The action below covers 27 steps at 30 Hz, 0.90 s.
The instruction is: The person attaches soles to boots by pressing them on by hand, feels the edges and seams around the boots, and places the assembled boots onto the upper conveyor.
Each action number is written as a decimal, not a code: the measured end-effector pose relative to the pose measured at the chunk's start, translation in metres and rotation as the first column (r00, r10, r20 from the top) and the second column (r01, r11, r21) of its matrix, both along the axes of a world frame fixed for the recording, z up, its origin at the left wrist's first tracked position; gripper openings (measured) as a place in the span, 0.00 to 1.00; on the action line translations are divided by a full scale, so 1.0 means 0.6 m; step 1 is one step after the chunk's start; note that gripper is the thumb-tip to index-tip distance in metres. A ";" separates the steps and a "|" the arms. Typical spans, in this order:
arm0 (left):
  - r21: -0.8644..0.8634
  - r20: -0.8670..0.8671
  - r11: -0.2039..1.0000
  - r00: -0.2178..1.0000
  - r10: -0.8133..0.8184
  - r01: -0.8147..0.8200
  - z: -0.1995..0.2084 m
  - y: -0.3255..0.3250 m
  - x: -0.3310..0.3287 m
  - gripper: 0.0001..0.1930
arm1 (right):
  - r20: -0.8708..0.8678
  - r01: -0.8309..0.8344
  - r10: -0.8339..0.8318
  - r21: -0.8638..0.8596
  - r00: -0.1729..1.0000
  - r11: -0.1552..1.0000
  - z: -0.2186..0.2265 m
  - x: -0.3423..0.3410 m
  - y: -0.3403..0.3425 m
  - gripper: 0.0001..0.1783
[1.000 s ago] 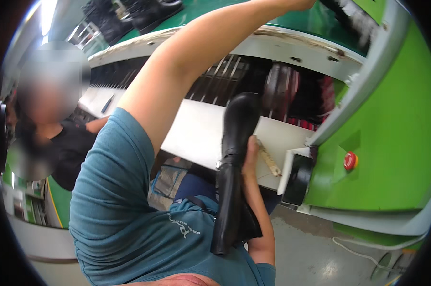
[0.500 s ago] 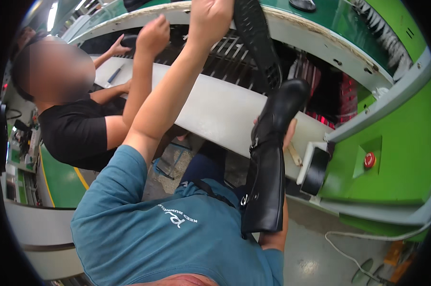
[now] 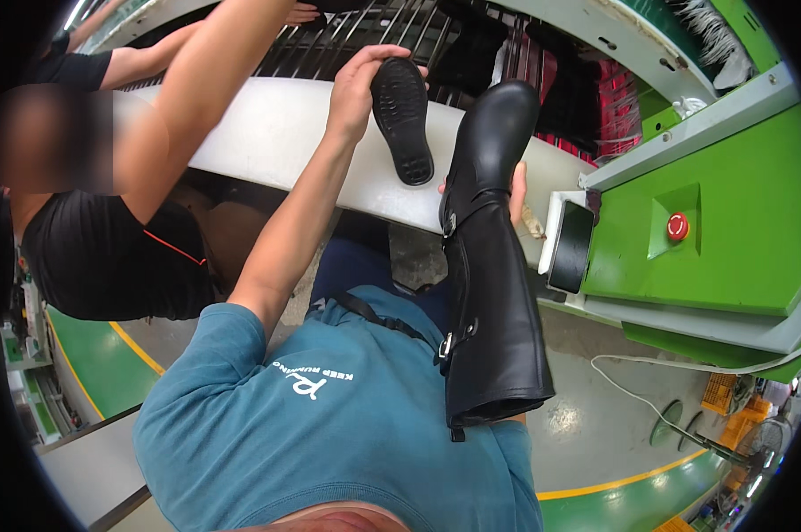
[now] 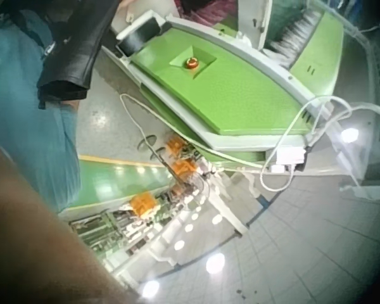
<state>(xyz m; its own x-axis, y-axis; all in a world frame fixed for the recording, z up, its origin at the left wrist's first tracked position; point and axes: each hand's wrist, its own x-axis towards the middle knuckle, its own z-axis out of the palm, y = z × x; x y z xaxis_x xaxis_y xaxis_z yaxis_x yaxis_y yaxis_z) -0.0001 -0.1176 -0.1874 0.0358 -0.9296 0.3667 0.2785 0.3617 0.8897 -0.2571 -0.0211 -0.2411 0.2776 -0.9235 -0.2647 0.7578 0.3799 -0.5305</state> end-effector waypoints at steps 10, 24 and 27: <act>-0.039 0.032 0.998 0.998 0.049 -0.048 -0.009 0.011 0.005 0.19 | 0.073 -0.128 0.113 0.246 0.991 0.961 0.012 -0.004 -0.028 0.61; 0.127 0.089 0.973 0.979 0.185 -0.195 -0.073 -0.009 0.048 0.12 | 0.055 -0.031 0.021 0.196 0.998 0.980 -0.001 0.003 -0.008 0.57; 0.150 0.078 0.972 0.982 0.172 -0.182 -0.065 -0.003 0.052 0.12 | 0.074 -0.068 0.056 0.177 0.996 0.982 0.005 0.000 -0.010 0.57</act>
